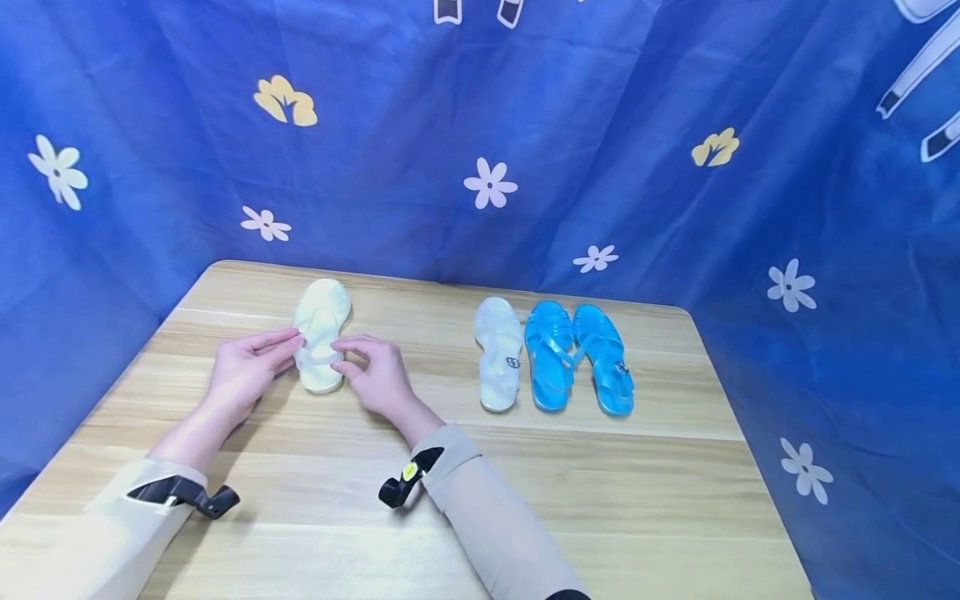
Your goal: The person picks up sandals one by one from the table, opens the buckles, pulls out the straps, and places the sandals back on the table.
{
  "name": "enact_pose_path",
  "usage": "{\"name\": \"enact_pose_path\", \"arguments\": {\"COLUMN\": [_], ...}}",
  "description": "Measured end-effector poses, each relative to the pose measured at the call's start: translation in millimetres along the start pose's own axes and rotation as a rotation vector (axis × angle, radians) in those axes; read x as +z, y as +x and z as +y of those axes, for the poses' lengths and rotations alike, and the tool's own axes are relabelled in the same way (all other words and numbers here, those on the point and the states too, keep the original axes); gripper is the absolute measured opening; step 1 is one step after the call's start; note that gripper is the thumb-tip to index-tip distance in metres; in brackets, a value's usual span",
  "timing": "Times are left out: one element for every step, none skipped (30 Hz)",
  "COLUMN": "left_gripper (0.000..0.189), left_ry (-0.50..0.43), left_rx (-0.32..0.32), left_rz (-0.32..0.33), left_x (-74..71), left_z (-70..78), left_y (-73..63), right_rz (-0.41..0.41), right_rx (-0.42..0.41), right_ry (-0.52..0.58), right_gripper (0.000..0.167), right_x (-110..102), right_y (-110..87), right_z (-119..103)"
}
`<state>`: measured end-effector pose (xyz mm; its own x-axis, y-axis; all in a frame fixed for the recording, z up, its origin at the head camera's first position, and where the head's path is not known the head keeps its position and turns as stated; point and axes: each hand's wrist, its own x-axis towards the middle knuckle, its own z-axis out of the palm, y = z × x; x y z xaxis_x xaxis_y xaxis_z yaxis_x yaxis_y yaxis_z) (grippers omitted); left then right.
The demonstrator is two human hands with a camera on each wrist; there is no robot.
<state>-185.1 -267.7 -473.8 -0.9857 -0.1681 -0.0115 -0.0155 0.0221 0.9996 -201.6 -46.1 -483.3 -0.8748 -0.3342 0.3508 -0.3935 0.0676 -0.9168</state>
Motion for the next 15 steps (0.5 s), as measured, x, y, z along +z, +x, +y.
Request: {"name": "enact_pose_path", "arguments": {"left_gripper": [0.049, 0.049, 0.048, 0.048, 0.048, 0.048, 0.047, 0.047, 0.047, 0.046, 0.046, 0.046, 0.046, 0.046, 0.047], "left_ry": [0.000, -0.001, 0.004, 0.005, 0.003, 0.008, 0.014, 0.026, 0.039, 0.049, 0.056, 0.067, 0.078, 0.087, 0.092], "left_rx": [0.001, 0.000, -0.001, -0.005, -0.010, -0.012, -0.014, -0.016, -0.015, -0.016, -0.017, -0.016, -0.016, -0.015, -0.014], "left_rz": [-0.004, -0.008, -0.012, -0.017, -0.024, -0.031, -0.039, -0.046, -0.052, -0.057, -0.061, -0.066, -0.073, -0.080, -0.089], "left_x": [2.1, 4.3, 6.4, 8.7, 11.0, 13.4, 15.9, 18.6, 21.2, 23.8, 26.6, 29.3, 32.1, 35.1, 38.2], "left_z": [0.0, 0.2, 0.2, 0.2, 0.2, 0.1, 0.0, -0.1, -0.4, -0.6, -0.8, -1.0, -1.2, -1.4, -1.7], "left_y": [0.0, -0.1, -0.1, 0.0, 0.0, 0.0, 0.0, -0.2, -0.3, -0.6, -1.0, -1.4, -1.9, -2.3, -2.7], "right_rz": [0.001, 0.004, 0.006, 0.009, 0.014, 0.020, 0.026, 0.032, 0.037, 0.039, 0.041, 0.042, 0.043, 0.043, 0.043], "right_rx": [-0.003, -0.006, -0.010, -0.012, -0.014, -0.016, -0.019, -0.020, -0.020, -0.019, -0.018, -0.019, -0.018, -0.018, -0.018], "right_ry": [0.009, 0.014, 0.017, 0.020, 0.019, 0.015, 0.016, 0.012, 0.013, 0.014, 0.011, 0.009, 0.004, 0.000, -0.002], "right_gripper": [0.031, 0.031, 0.031, 0.031, 0.031, 0.031, 0.031, 0.031, 0.032, 0.032, 0.032, 0.032, 0.032, 0.032, 0.031], "right_x": [-2, -4, -6, -9, -12, -15, -18, -21, -25, -28, -31, -34, -37, -39, -42], "right_y": [-1.3, -2.6, -3.9, -5.3, -6.8, -8.2, -9.6, -11.2, -12.9, -14.6, -16.3, -17.9, -19.7, -21.6, -23.5], "right_z": [2, 3, 5, 7, 9, 10, 11, 11, 11, 11, 11, 11, 12, 12, 12]}}
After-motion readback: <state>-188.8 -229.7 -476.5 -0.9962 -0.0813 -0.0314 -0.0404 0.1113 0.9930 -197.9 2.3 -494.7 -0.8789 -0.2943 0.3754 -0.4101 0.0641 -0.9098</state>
